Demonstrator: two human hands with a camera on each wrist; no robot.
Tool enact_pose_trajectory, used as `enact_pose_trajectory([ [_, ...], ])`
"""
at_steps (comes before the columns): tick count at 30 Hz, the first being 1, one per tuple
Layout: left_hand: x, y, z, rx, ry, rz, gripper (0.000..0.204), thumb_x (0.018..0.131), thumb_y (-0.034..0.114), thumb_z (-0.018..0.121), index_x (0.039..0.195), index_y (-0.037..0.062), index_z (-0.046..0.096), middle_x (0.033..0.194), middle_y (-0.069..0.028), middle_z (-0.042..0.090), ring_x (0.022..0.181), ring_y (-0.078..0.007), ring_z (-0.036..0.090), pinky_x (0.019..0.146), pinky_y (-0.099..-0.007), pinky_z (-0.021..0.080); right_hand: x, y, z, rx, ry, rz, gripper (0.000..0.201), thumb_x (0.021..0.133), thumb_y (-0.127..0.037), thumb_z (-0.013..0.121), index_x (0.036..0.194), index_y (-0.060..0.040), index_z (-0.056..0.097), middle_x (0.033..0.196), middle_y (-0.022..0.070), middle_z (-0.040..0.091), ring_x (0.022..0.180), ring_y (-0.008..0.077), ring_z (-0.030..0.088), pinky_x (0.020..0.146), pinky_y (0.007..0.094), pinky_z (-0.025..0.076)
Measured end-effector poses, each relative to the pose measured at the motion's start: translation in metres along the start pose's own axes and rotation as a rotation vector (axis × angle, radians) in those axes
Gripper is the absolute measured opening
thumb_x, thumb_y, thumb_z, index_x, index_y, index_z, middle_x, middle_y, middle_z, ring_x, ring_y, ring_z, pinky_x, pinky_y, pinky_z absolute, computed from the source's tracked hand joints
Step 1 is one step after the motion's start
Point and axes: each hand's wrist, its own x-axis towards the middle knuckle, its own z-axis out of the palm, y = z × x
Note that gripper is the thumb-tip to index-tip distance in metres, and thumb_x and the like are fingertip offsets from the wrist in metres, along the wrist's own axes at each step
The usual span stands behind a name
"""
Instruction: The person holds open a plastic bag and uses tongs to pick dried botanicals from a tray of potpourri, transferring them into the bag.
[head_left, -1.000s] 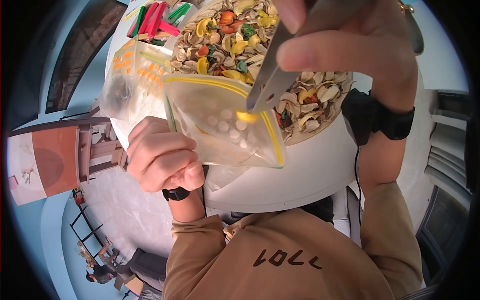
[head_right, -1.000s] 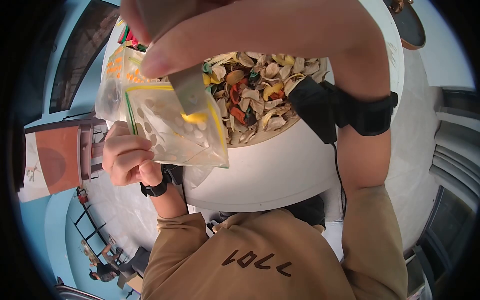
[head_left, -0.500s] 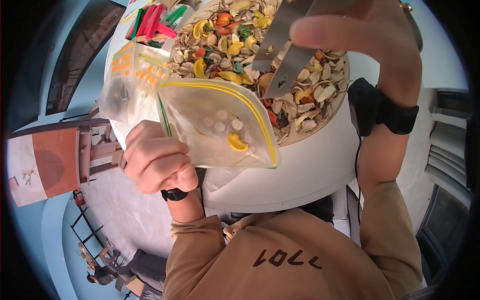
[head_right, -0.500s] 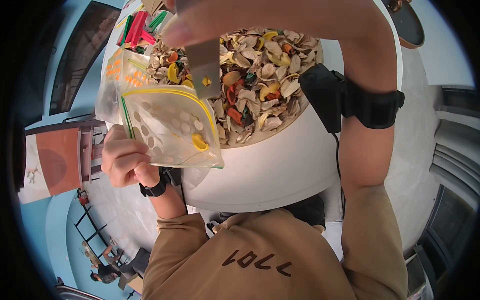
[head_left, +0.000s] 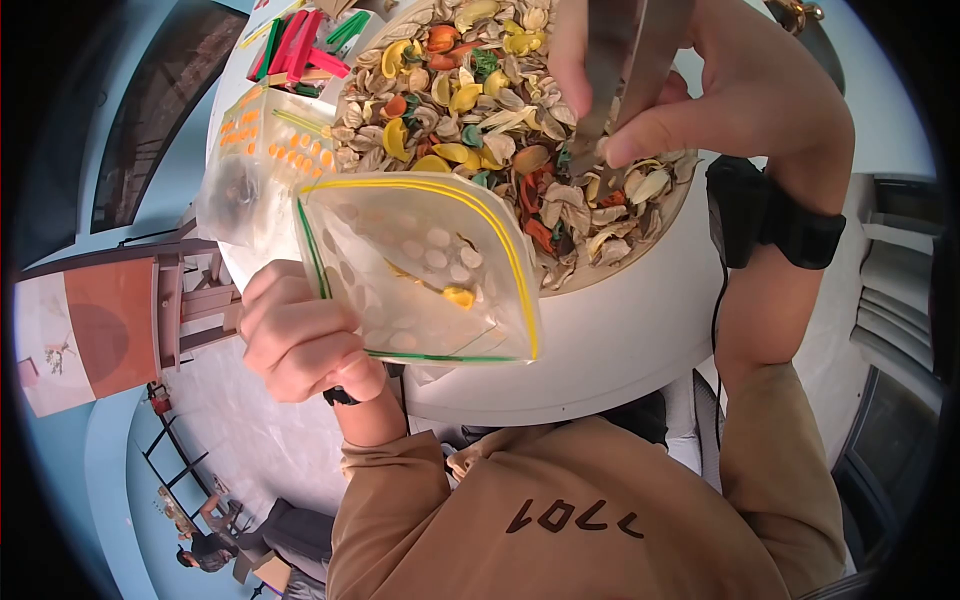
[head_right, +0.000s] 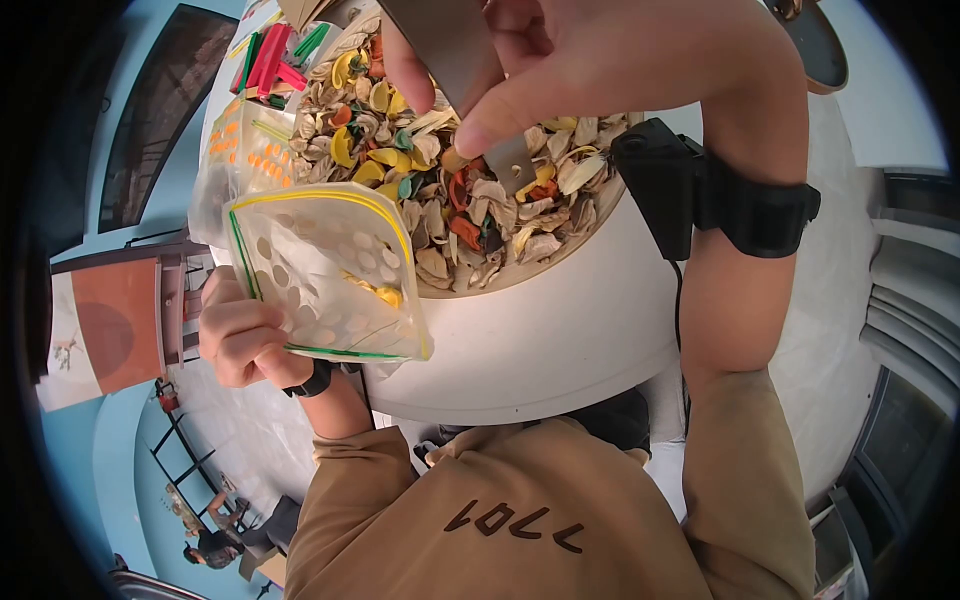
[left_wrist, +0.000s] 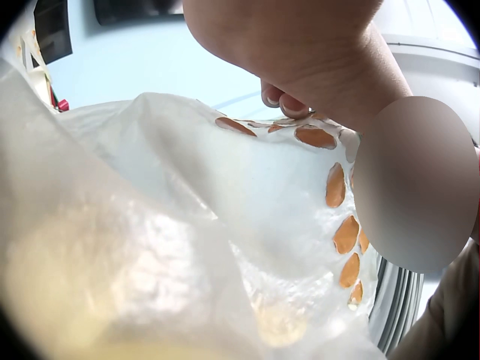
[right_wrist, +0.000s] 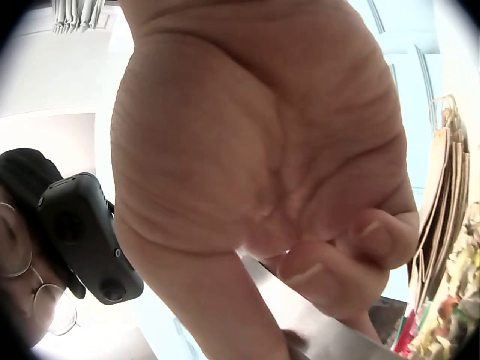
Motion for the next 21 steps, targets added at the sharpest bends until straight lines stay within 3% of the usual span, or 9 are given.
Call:
enact_pose_trajectory([
  [3,-0.006,0.004,-0.002,0.012,0.067,-0.037,0.031,0.083,0.030,0.061,0.063,0.0091,0.048,0.058,0.0000,0.047,0.042,-0.0119,0.036,0.044,-0.0264,0.027,0.006,-0.012,0.009,-0.084,0.042,-0.001,0.027,0.072,-0.009,0.077,0.094,-0.0068,0.062,0.082,0.0002,0.061,0.055,0.0048,0.046,0.048,0.0192,0.035],
  [5,-0.008,0.005,-0.004,0.018,0.116,-0.066,0.032,0.085,0.031,0.059,0.064,0.0093,0.047,0.059,-0.0002,0.046,0.042,-0.0121,0.037,0.045,-0.0268,0.028,0.013,-0.024,0.022,-0.348,0.268,-0.102,0.026,0.072,-0.011,0.076,0.093,-0.0065,0.062,0.080,-0.0010,0.061,0.057,0.0051,0.047,0.049,0.0195,0.035],
  [9,-0.008,0.008,-0.007,0.040,0.121,-0.097,0.030,0.087,0.030,0.055,0.067,0.0097,0.046,0.062,-0.0007,0.045,0.044,-0.0123,0.038,0.047,-0.0275,0.030,0.021,0.007,0.015,-0.197,0.172,-0.327,0.026,0.072,-0.012,0.075,0.093,-0.0080,0.062,0.078,-0.0022,0.060,0.059,0.0052,0.048,0.049,0.0203,0.035],
  [11,-0.008,0.008,-0.006,0.045,0.114,-0.095,0.030,0.087,0.029,0.054,0.067,0.0098,0.046,0.062,-0.0007,0.045,0.044,-0.0122,0.038,0.048,-0.0277,0.030,0.019,-0.026,0.020,-0.343,0.172,-0.042,0.024,0.071,-0.013,0.075,0.092,-0.0089,0.063,0.074,-0.0028,0.059,0.059,0.0056,0.048,0.050,0.0208,0.035],
  [12,-0.008,0.008,-0.006,0.040,0.113,-0.100,0.030,0.087,0.030,0.054,0.067,0.0098,0.045,0.062,-0.0007,0.045,0.044,-0.0121,0.038,0.048,-0.0275,0.030,0.016,-0.034,0.003,-0.185,-0.058,0.041,0.021,0.070,-0.011,0.074,0.088,-0.0091,0.065,0.070,-0.0026,0.058,0.058,0.0063,0.046,0.050,0.0214,0.034],
  [13,-0.009,0.008,-0.006,0.035,0.112,-0.105,0.030,0.087,0.030,0.055,0.066,0.0098,0.045,0.062,-0.0007,0.045,0.045,-0.0120,0.038,0.048,-0.0273,0.030,0.018,-0.031,0.010,-0.185,-0.057,0.041,0.021,0.070,-0.011,0.074,0.088,-0.0091,0.065,0.070,-0.0026,0.058,0.058,0.0063,0.046,0.050,0.0214,0.034],
  [15,-0.009,0.007,-0.007,0.045,0.104,-0.104,0.031,0.087,0.031,0.055,0.067,0.0099,0.045,0.062,-0.0006,0.045,0.045,-0.0119,0.038,0.048,-0.0271,0.031,0.025,-0.022,0.030,-0.318,0.263,-0.027,0.019,0.069,-0.012,0.075,0.085,-0.0067,0.066,0.072,-0.0009,0.061,0.058,0.0071,0.047,0.051,0.0215,0.035],
  [19,-0.007,0.008,-0.005,0.063,0.094,-0.102,0.032,0.087,0.033,0.056,0.067,0.0101,0.045,0.062,-0.0002,0.045,0.045,-0.0117,0.037,0.048,-0.0267,0.031,0.029,-0.003,0.029,-0.417,0.316,-0.113,0.021,0.068,-0.011,0.075,0.086,-0.0057,0.066,0.075,0.0011,0.064,0.061,0.0105,0.053,0.053,0.0253,0.039],
  [21,-0.007,0.009,-0.005,0.062,0.098,-0.106,0.032,0.087,0.032,0.056,0.066,0.0101,0.045,0.062,-0.0001,0.046,0.045,-0.0116,0.037,0.048,-0.0267,0.031,0.038,0.025,0.026,-0.324,0.354,-0.342,0.020,0.069,-0.013,0.075,0.086,-0.0058,0.067,0.074,0.0042,0.064,0.065,0.0158,0.058,0.056,0.0305,0.042],
])
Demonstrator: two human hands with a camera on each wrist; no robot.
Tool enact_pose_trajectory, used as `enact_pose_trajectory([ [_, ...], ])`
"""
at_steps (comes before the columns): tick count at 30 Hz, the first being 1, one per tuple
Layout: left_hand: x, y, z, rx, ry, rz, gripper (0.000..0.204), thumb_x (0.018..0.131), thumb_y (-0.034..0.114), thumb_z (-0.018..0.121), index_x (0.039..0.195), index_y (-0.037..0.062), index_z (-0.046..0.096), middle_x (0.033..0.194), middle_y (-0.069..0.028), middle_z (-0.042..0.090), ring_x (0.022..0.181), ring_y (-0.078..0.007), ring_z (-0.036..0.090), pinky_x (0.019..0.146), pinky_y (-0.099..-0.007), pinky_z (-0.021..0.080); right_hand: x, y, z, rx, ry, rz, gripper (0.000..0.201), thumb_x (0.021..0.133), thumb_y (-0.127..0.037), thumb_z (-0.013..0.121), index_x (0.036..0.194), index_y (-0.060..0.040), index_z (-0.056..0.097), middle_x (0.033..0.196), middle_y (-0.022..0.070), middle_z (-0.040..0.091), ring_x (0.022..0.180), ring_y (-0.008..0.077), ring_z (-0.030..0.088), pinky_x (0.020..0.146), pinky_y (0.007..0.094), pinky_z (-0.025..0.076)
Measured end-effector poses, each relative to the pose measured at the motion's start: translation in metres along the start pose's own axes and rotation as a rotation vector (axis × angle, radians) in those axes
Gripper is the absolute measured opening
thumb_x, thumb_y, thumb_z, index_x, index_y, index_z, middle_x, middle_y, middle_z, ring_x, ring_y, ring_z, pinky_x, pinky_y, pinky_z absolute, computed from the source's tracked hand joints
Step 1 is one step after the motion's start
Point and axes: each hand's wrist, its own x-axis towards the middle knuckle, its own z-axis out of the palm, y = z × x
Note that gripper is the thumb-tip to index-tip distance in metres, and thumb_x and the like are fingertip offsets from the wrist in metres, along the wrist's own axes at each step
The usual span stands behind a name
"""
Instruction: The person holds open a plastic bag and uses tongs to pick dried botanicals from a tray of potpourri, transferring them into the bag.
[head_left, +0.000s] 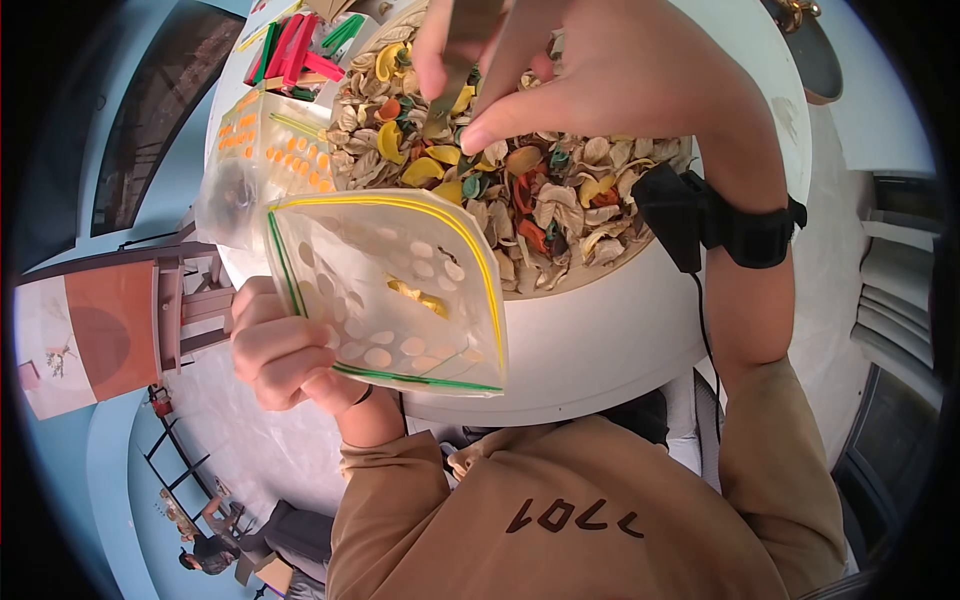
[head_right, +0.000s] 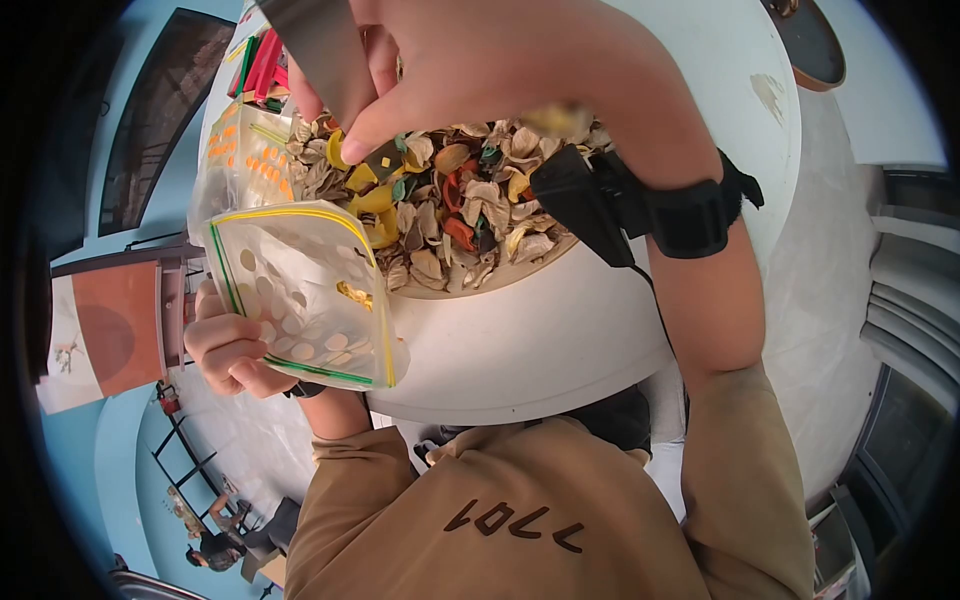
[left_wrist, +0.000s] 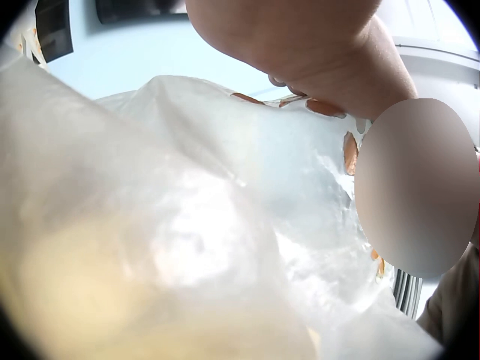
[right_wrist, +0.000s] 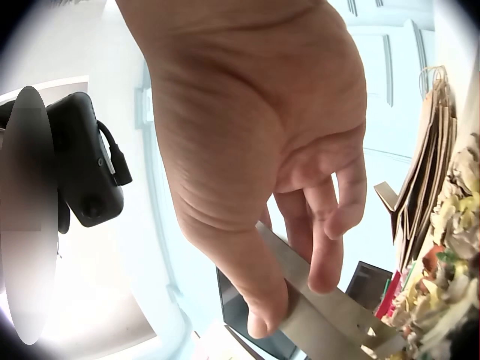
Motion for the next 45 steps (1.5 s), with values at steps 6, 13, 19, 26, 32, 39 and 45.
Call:
enact_pose_trajectory([
  [6,0.002,-0.002,-0.002,0.003,0.003,-0.008,0.033,0.088,0.033,0.055,0.066,0.0100,0.046,0.062,-0.0003,0.046,0.045,-0.0112,0.038,0.049,-0.0266,0.031,0.007,-0.030,-0.003,-0.148,-0.112,0.365,0.015,0.072,-0.018,0.072,0.067,-0.0043,0.066,0.062,0.0070,0.062,0.055,0.0182,0.057,0.053,0.0292,0.041],
  [13,0.002,-0.003,-0.002,-0.001,0.008,0.014,0.035,0.088,0.035,0.056,0.067,0.0096,0.046,0.062,-0.0008,0.046,0.044,-0.0113,0.038,0.048,-0.0261,0.031,0.006,-0.038,-0.006,-0.036,-0.078,0.486,0.033,0.075,-0.019,0.071,0.049,-0.0030,0.059,0.039,0.0020,0.051,0.031,0.0095,0.038,0.038,0.0223,0.027],
  [19,0.003,-0.001,-0.001,0.010,0.002,-0.002,0.036,0.088,0.037,0.057,0.067,0.0096,0.046,0.061,-0.0006,0.046,0.044,-0.0112,0.037,0.048,-0.0259,0.031,0.031,-0.056,-0.005,-0.231,-0.147,0.910,0.039,0.072,-0.017,0.074,0.042,-0.0045,0.052,0.040,0.0005,0.050,0.034,0.0084,0.038,0.039,0.0236,0.026],
  [26,0.004,-0.001,0.000,0.007,0.007,-0.010,0.037,0.088,0.037,0.057,0.067,0.0092,0.046,0.061,-0.0006,0.046,0.044,-0.0113,0.037,0.048,-0.0262,0.030,0.006,-0.023,0.003,-0.251,-0.172,0.419,0.046,0.072,-0.017,0.073,0.042,-0.0044,0.041,0.037,0.0024,0.033,0.035,0.0151,0.031,0.039,0.0296,0.023],
  [32,0.003,-0.003,0.001,-0.019,0.005,0.017,0.037,0.088,0.036,0.058,0.067,0.0084,0.047,0.061,-0.0009,0.046,0.045,-0.0115,0.037,0.047,-0.0264,0.029,0.007,-0.033,-0.005,-0.151,-0.116,0.419,0.046,0.073,-0.020,0.074,0.042,-0.0053,0.043,0.037,-0.0005,0.037,0.033,0.0106,0.030,0.037,0.0266,0.021],
  [39,0.001,-0.008,0.000,-0.031,-0.035,0.073,0.031,0.084,0.020,0.047,0.056,0.0079,0.039,0.062,-0.0043,0.043,0.047,-0.0140,0.035,0.047,-0.0298,0.029,0.022,-0.065,-0.011,-0.120,0.136,0.634,0.019,0.070,-0.013,0.079,0.070,-0.0068,0.061,0.050,-0.0035,0.054,0.045,0.0020,0.045,0.042,0.0181,0.026],
  [45,0.006,-0.007,0.003,-0.018,-0.049,0.073,0.030,0.082,0.023,0.057,0.060,0.0069,0.045,0.059,-0.0033,0.047,0.045,-0.0132,0.036,0.045,-0.0277,0.028,-0.003,-0.016,-0.029,0.253,0.261,-0.040,0.027,0.065,-0.006,0.082,0.083,-0.0071,0.061,0.071,-0.0013,0.060,0.060,0.0015,0.051,0.050,0.0184,0.034],
])
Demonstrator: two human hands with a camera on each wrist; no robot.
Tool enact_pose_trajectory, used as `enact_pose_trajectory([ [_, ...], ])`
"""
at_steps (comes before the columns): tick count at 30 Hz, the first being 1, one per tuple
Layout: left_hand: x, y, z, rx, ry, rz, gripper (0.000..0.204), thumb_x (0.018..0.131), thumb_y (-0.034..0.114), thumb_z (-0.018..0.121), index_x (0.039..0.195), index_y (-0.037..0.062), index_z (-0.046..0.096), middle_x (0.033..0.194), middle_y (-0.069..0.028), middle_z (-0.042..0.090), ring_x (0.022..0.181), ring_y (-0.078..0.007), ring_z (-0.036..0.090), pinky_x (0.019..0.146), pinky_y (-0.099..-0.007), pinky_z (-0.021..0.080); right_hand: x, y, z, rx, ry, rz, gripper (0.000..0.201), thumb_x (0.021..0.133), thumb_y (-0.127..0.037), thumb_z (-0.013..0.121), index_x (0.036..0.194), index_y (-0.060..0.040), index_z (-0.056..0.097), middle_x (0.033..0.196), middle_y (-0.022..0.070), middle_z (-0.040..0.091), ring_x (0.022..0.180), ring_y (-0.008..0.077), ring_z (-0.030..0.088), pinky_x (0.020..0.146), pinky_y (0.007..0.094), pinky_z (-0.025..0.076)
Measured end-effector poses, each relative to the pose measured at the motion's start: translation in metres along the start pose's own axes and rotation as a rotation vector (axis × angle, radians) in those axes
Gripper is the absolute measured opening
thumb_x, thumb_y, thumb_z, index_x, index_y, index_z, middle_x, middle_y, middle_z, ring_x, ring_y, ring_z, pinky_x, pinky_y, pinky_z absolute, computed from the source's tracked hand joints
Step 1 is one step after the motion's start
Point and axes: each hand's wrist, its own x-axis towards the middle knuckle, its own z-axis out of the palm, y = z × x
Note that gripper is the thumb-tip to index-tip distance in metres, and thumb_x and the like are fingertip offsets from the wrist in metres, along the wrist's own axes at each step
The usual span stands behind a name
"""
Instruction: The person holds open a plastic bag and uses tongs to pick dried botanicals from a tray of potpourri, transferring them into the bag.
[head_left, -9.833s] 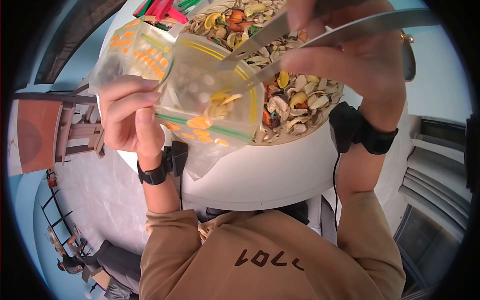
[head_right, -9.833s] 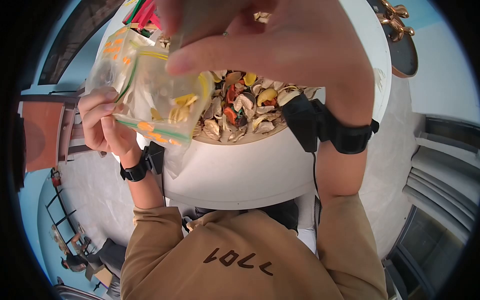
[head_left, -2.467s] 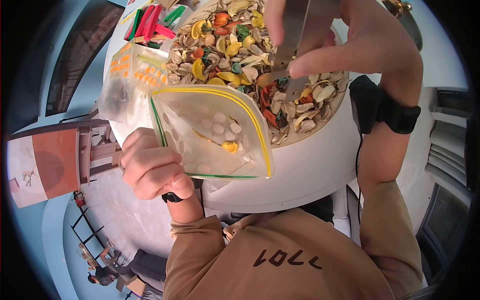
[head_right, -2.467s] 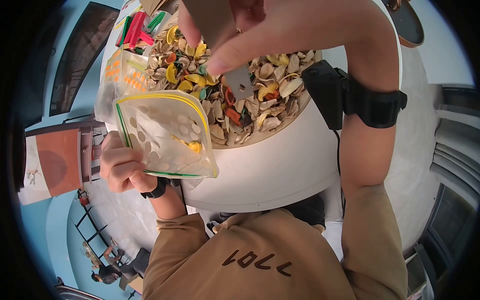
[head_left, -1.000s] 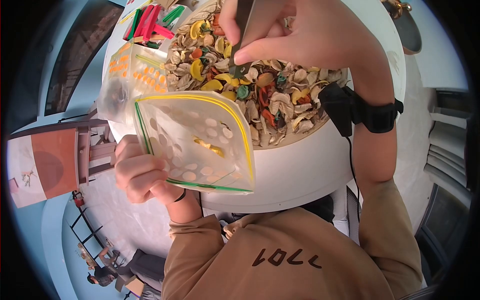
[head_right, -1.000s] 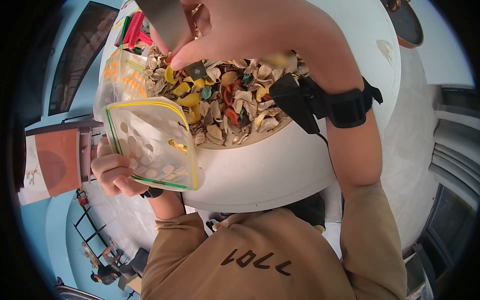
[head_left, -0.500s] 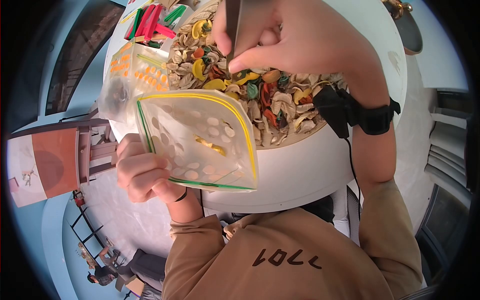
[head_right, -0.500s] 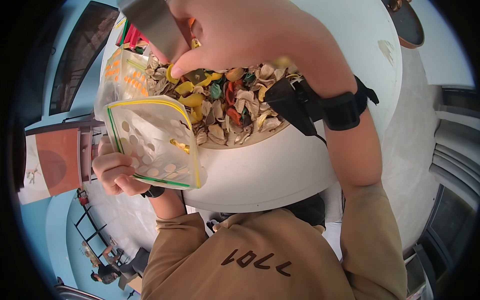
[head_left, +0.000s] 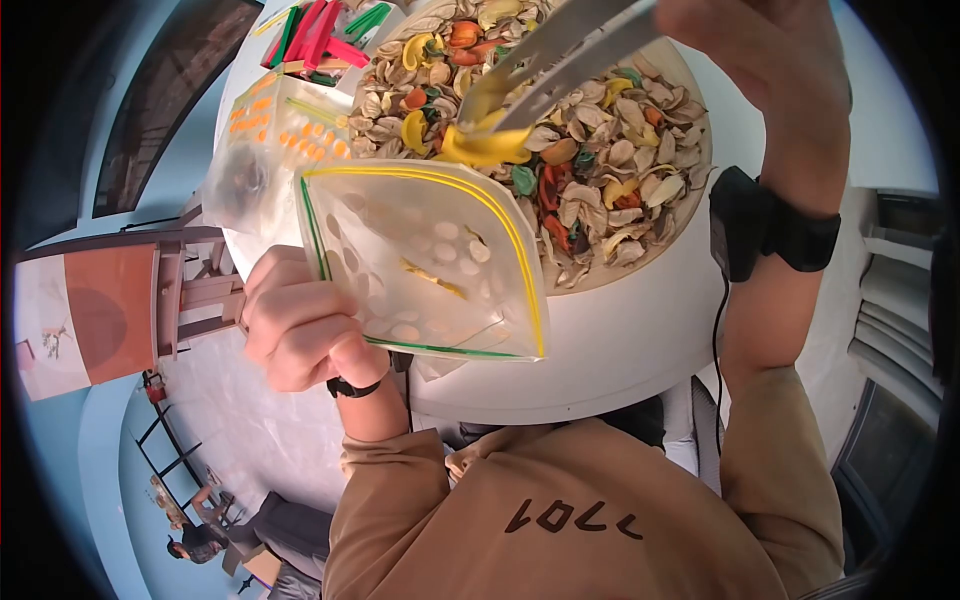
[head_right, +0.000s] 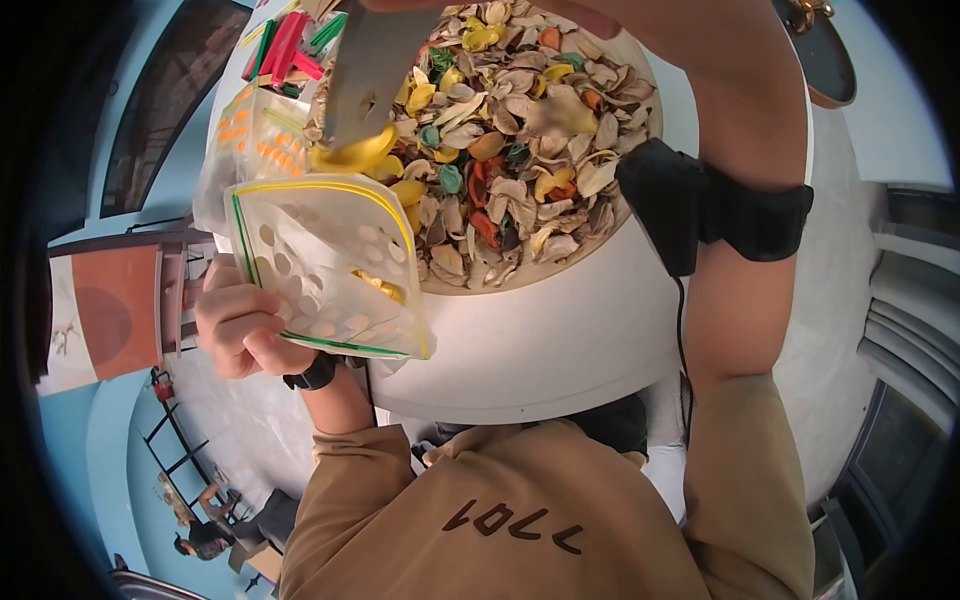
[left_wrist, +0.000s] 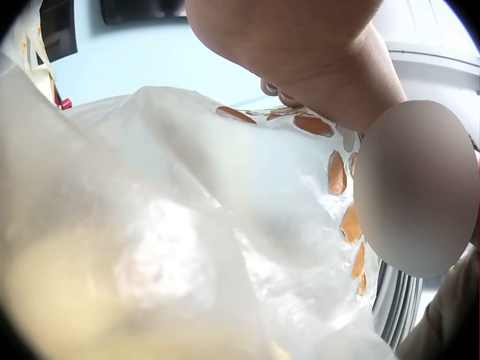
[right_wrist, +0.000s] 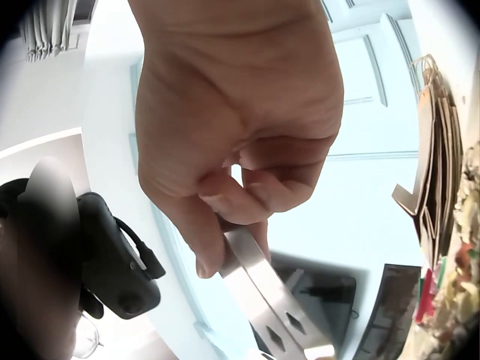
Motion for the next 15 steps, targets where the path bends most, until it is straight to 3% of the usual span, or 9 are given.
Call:
enact_pose_trajectory([
  [1,0.001,0.000,0.001,0.002,0.011,-0.008,0.033,0.083,0.028,0.063,0.062,0.0070,0.050,0.058,-0.0015,0.050,0.044,-0.0130,0.038,0.043,-0.0260,0.028,0.000,0.000,0.000,-0.010,-0.006,0.000,0.027,0.065,-0.006,0.081,0.083,-0.0072,0.061,0.070,-0.0016,0.059,0.060,0.0015,0.050,0.051,0.0185,0.034],
  [14,0.001,-0.002,0.000,-0.019,0.030,0.001,0.028,0.081,0.023,0.062,0.061,0.0074,0.049,0.057,-0.0012,0.049,0.043,-0.0124,0.038,0.042,-0.0260,0.028,0.004,-0.008,0.007,-0.133,-0.087,0.002,0.025,0.066,-0.006,0.081,0.082,-0.0074,0.062,0.060,-0.0046,0.053,0.054,0.0020,0.047,0.052,0.0187,0.035],
  [15,0.001,-0.002,0.000,-0.014,0.030,0.007,0.029,0.081,0.024,0.062,0.062,0.0076,0.049,0.057,-0.0011,0.049,0.043,-0.0124,0.038,0.042,-0.0260,0.028,0.001,-0.010,0.006,-0.208,-0.119,0.085,0.025,0.066,-0.007,0.081,0.083,-0.0072,0.062,0.058,-0.0049,0.052,0.052,0.0023,0.046,0.052,0.0190,0.035],
])
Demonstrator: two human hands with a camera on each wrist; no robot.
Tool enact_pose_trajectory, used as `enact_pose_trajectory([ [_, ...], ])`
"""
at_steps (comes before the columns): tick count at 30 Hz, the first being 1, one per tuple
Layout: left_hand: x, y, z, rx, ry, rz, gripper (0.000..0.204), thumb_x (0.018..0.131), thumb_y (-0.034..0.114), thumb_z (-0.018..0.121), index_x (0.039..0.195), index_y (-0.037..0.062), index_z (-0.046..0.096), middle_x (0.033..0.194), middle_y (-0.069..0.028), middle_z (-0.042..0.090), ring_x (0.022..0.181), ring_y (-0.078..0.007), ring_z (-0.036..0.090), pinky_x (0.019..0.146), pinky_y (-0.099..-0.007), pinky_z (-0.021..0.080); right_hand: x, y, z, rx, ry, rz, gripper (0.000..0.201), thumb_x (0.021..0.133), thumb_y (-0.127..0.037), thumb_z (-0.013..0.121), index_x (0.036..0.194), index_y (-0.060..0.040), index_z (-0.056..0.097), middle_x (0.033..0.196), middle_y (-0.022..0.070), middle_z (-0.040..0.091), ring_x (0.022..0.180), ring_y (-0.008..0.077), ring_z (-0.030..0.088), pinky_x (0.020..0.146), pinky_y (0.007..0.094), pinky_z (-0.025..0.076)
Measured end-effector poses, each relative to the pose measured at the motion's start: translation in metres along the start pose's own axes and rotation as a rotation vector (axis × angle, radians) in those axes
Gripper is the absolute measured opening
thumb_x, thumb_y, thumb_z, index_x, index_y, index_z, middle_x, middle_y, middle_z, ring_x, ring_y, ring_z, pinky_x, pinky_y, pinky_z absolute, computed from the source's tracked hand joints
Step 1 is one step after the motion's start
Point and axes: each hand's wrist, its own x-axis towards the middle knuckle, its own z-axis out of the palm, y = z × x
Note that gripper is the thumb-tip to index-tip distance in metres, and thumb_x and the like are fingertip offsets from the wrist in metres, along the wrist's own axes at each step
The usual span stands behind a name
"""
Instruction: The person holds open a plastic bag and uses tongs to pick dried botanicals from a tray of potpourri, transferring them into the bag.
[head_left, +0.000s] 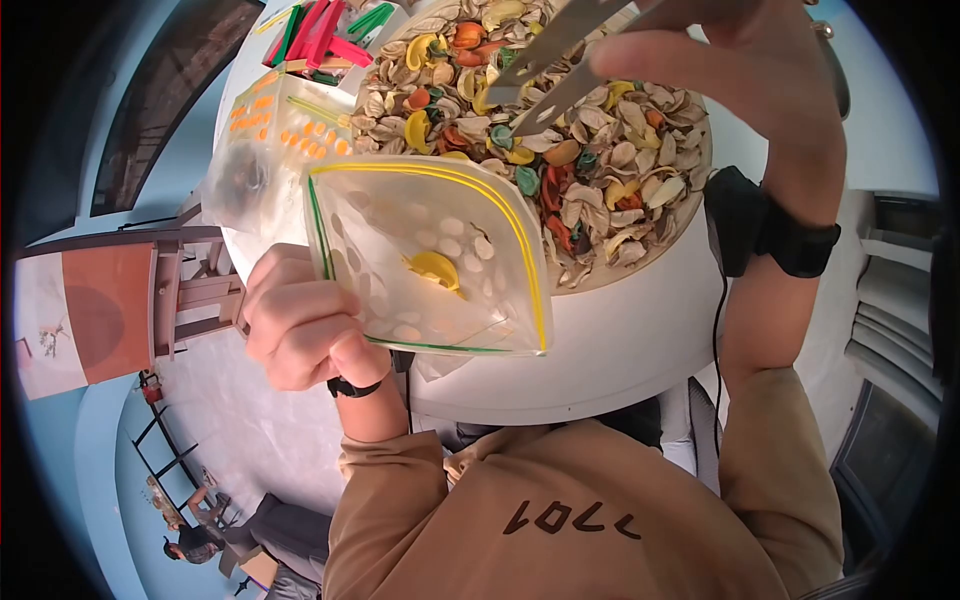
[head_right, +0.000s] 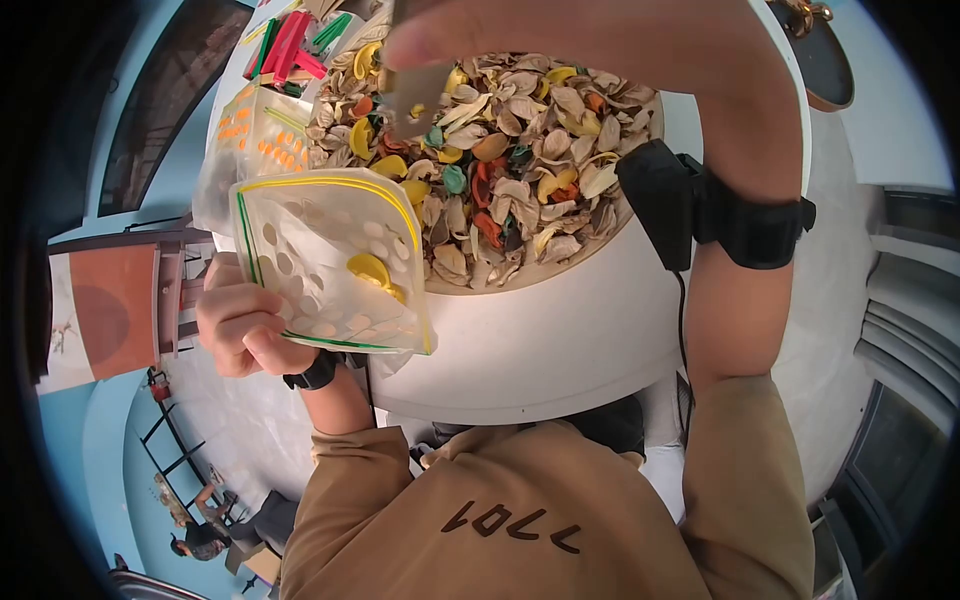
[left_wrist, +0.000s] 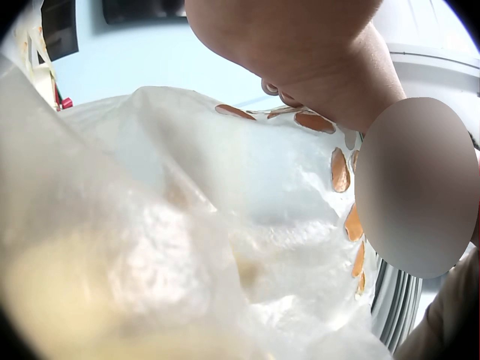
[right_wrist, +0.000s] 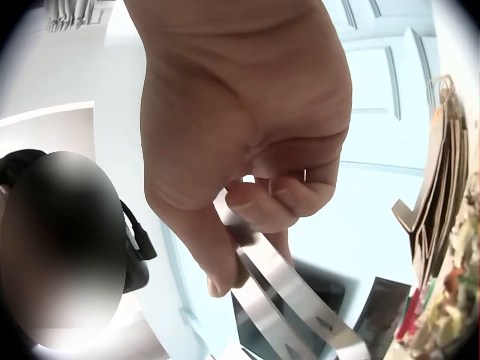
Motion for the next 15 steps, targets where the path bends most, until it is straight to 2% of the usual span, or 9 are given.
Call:
enact_pose_trajectory([
  [1,0.000,0.000,0.000,0.003,-0.001,0.006,0.029,0.082,0.024,0.062,0.062,0.0077,0.050,0.057,-0.0010,0.049,0.043,-0.0124,0.038,0.042,-0.0260,0.028,-0.002,0.000,-0.001,-0.072,-0.037,0.085,0.024,0.067,-0.007,0.081,0.083,-0.0070,0.062,0.057,-0.0053,0.051,0.050,0.0026,0.045,0.051,0.0192,0.035],
  [2,-0.001,0.000,0.000,0.002,-0.001,0.007,0.029,0.082,0.024,0.062,0.062,0.0077,0.050,0.057,-0.0010,0.049,0.043,-0.0124,0.038,0.042,-0.0260,0.028,-0.003,0.004,0.001,-0.073,-0.035,0.086,0.024,0.067,-0.007,0.081,0.083,-0.0070,0.062,0.057,-0.0053,0.051,0.050,0.0026,0.045,0.051,0.0192,0.035],
  [4,-0.001,0.001,0.001,0.001,0.008,-0.011,0.030,0.082,0.026,0.063,0.062,0.0078,0.050,0.057,-0.0007,0.049,0.043,-0.0124,0.038,0.042,-0.0260,0.028,0.001,0.015,0.007,-0.050,-0.168,0.033,0.024,0.068,-0.008,0.080,0.084,-0.0068,0.063,0.060,-0.0046,0.054,0.049,0.0025,0.043,0.048,0.0192,0.033],
  [5,-0.001,0.002,0.001,0.000,0.007,-0.011,0.030,0.082,0.026,0.063,0.062,0.0078,0.050,0.057,-0.0007,0.049,0.043,-0.0124,0.038,0.042,-0.0260,0.028,-0.002,-0.002,0.010,-0.094,-0.199,0.180,0.020,0.071,-0.009,0.078,0.084,-0.0071,0.063,0.058,-0.0052,0.054,0.048,0.0022,0.040,0.046,0.0190,0.031],
  [8,-0.002,0.002,0.000,0.009,-0.002,-0.022,0.031,0.083,0.027,0.063,0.062,0.0080,0.050,0.057,-0.0006,0.049,0.043,-0.0124,0.038,0.043,-0.0259,0.028,-0.002,0.004,0.016,0.009,-0.231,0.307,0.017,0.073,-0.010,0.075,0.083,-0.0071,0.062,0.056,-0.0061,0.052,0.049,0.0020,0.039,0.046,0.0188,0.030],
  [10,-0.002,0.002,0.000,0.020,-0.041,0.005,0.031,0.084,0.019,0.050,0.057,0.0076,0.038,0.059,-0.0046,0.044,0.045,-0.0121,0.033,0.045,-0.0282,0.026,0.002,0.004,0.013,0.053,-0.242,0.334,0.015,0.075,-0.013,0.074,0.081,-0.0075,0.061,0.050,-0.0052,0.048,0.045,0.0035,0.035,0.044,0.0208,0.026],
  [12,-0.002,0.002,0.001,0.014,-0.014,-0.008,0.031,0.083,0.023,0.056,0.059,0.0076,0.044,0.058,-0.0027,0.046,0.044,-0.0123,0.035,0.044,-0.0270,0.027,0.013,-0.006,-0.001,-0.143,-0.604,0.406,0.015,0.076,-0.014,0.073,0.081,-0.0077,0.061,0.047,-0.0039,0.043,0.041,0.0052,0.029,0.042,0.0235,0.021],
  [13,-0.001,0.002,0.001,0.010,0.013,-0.021,0.031,0.082,0.026,0.063,0.062,0.0077,0.050,0.057,-0.0008,0.049,0.043,-0.0125,0.038,0.043,-0.0258,0.028,0.010,-0.005,0.004,-0.144,-0.603,0.406,0.015,0.076,-0.014,0.073,0.081,-0.0077,0.061,0.047,-0.0039,0.043,0.041,0.0052,0.029,0.042,0.0235,0.021],
  [15,-0.001,0.002,0.002,0.006,0.011,-0.021,0.030,0.082,0.026,0.063,0.061,0.0076,0.050,0.057,-0.0008,0.049,0.043,-0.0126,0.038,0.043,-0.0258,0.028,0.002,-0.003,0.019,-0.232,-0.366,0.508,0.014,0.076,-0.014,0.073,0.079,-0.0083,0.061,0.045,-0.0030,0.039,0.039,0.0061,0.025,0.042,0.0258,0.018],
])
